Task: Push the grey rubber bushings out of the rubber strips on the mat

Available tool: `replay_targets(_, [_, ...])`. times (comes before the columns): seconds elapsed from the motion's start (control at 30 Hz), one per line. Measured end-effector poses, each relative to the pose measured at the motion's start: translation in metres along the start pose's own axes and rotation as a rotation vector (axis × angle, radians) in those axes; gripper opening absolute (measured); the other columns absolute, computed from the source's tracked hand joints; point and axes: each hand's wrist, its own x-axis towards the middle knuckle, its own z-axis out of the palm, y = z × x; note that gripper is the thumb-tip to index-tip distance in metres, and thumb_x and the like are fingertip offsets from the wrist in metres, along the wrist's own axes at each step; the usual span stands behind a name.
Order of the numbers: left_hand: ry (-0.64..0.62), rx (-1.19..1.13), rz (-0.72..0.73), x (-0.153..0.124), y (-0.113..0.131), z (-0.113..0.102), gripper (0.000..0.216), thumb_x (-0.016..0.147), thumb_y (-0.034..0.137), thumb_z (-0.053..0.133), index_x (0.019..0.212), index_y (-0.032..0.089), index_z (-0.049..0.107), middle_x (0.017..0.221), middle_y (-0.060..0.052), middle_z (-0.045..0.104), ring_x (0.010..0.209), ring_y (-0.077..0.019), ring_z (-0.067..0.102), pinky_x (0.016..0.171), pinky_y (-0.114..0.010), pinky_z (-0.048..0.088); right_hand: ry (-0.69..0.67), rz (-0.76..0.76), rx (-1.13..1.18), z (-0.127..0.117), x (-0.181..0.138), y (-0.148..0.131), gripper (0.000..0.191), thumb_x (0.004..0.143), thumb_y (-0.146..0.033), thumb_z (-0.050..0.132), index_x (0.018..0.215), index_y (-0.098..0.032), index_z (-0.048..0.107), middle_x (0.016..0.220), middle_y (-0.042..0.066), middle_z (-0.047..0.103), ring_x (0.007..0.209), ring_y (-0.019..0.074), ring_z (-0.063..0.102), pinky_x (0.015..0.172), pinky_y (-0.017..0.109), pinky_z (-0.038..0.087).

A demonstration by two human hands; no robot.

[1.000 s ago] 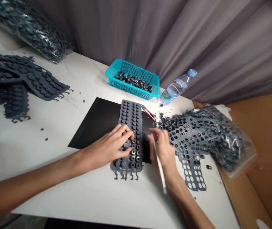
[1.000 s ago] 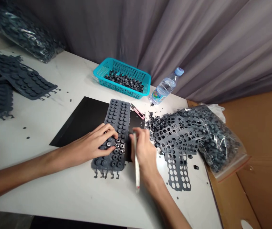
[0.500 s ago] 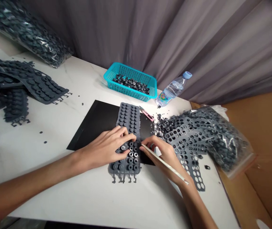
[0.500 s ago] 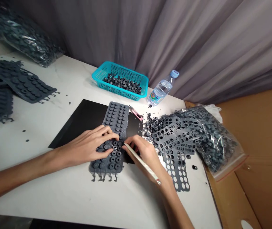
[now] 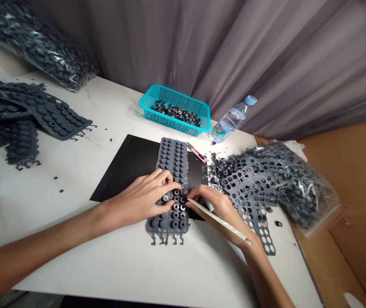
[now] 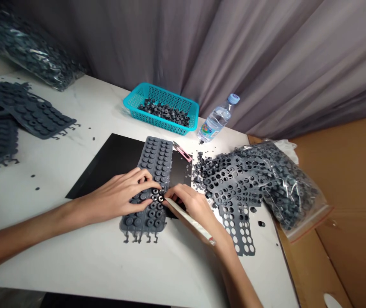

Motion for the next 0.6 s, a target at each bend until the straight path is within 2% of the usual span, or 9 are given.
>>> replay_targets(0.2, [0.003, 0.012, -0.006, 0.0, 0.001, 0.0, 0.029, 0.1, 0.035, 0.059, 0.128, 0.032, 0.059, 0.121, -0.002, 0.057, 0.117, -0.0235, 0.058, 0.09, -0.039, 0.051, 0.039, 0.005, -0.089, 0.001, 0.0, -0.007, 0.012, 0.105, -0.031, 0.058, 0.111, -0.024, 0.066, 0.096, 0.003, 0.069, 0.084, 0.0178, 0.064, 0.077, 0.029, 0.053])
replay_targets(0.33, [0.008, 0.015, 0.007, 0.0, -0.001, 0.001, 0.029, 0.1, 0.036, 0.059, 0.128, 0.031, 0.059, 0.122, -0.002, 0.056, 0.118, -0.0232, 0.058, 0.091, -0.039, 0.051, 0.04, -0.078, -0.206, 0.004, 0.001, -0.012, 0.022, 0.109, -0.028, 0.05, 0.125, -0.024, 0.064, 0.104, 0.006, 0.071, 0.095, 0.0213, 0.068, 0.082, 0.032, 0.055])
replay_targets(0.5, [0.022, 0.019, 0.011, 0.0, -0.002, 0.004, 0.028, 0.1, 0.036, 0.059, 0.127, 0.03, 0.059, 0.122, -0.002, 0.056, 0.118, -0.0229, 0.057, 0.092, -0.038, 0.051, 0.087, -0.242, -0.366, 0.016, 0.004, 0.004, 0.024, 0.111, -0.027, 0.043, 0.12, -0.017, 0.064, 0.101, 0.009, 0.073, 0.093, 0.0219, 0.07, 0.078, 0.033, 0.057])
replay_targets(0.6, [0.023, 0.017, 0.015, 0.0, -0.003, 0.005, 0.029, 0.1, 0.036, 0.058, 0.128, 0.03, 0.058, 0.122, -0.003, 0.057, 0.117, -0.0228, 0.057, 0.092, -0.038, 0.051, 0.124, -0.28, -0.409, 0.022, 0.006, 0.015, 0.023, 0.112, -0.028, 0.042, 0.119, -0.017, 0.061, 0.098, 0.009, 0.072, 0.088, 0.0216, 0.07, 0.072, 0.032, 0.056])
